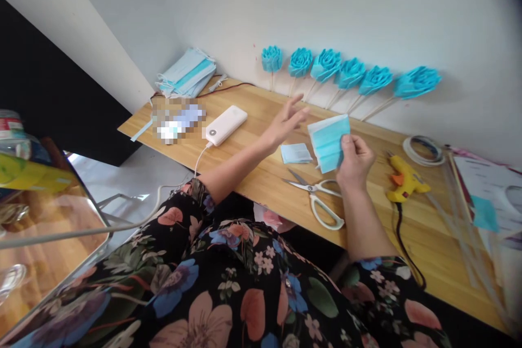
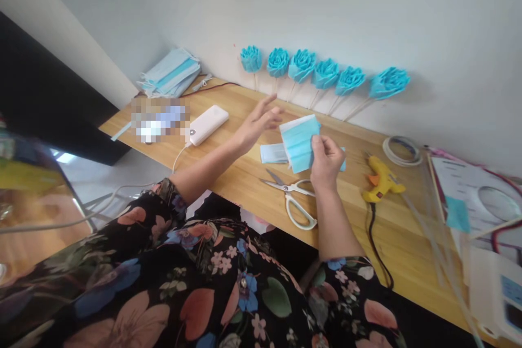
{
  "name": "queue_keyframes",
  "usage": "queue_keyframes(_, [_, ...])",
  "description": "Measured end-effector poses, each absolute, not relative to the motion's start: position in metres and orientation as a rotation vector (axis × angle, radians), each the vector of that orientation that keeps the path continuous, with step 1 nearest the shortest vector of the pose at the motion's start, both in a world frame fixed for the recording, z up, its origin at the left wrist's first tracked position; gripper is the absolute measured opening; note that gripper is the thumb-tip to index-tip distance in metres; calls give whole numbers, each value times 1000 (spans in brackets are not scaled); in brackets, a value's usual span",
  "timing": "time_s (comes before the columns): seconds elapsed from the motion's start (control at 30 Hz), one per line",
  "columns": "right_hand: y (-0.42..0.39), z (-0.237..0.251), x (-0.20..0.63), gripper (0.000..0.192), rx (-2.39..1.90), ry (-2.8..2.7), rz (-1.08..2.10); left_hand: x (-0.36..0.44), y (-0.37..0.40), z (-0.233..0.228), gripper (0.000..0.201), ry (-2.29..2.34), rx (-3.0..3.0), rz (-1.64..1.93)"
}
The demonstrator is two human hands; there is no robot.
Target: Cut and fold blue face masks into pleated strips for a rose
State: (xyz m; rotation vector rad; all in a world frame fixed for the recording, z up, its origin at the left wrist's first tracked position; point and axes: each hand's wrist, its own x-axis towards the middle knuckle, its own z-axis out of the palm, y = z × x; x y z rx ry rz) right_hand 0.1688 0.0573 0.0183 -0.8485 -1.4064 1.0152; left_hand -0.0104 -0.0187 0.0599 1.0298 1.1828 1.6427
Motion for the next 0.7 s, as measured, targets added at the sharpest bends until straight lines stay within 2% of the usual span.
queue_keyframes(0.17, [61,18,168,47,-899,-1380,1004,11,-7,55,60,948,794,1481])
queue_keyframes(0.37, [63,13,171,43,-915,-1455,992,20,-2,55,68,1125,905,1512])
queue_keyframes(0.43, [63,14,172,43,-910,-1466,996,21,-9,60,63,1216,926,1565])
queue_keyframes(0.57, [63,16,174,43,-931,-1428,991,23,-69,74,54,1238,1067,1640])
queue_keyframes(0.7, [63,16,173,46,-948,-1449,936,18,-169,65,34,1120,1144,1243])
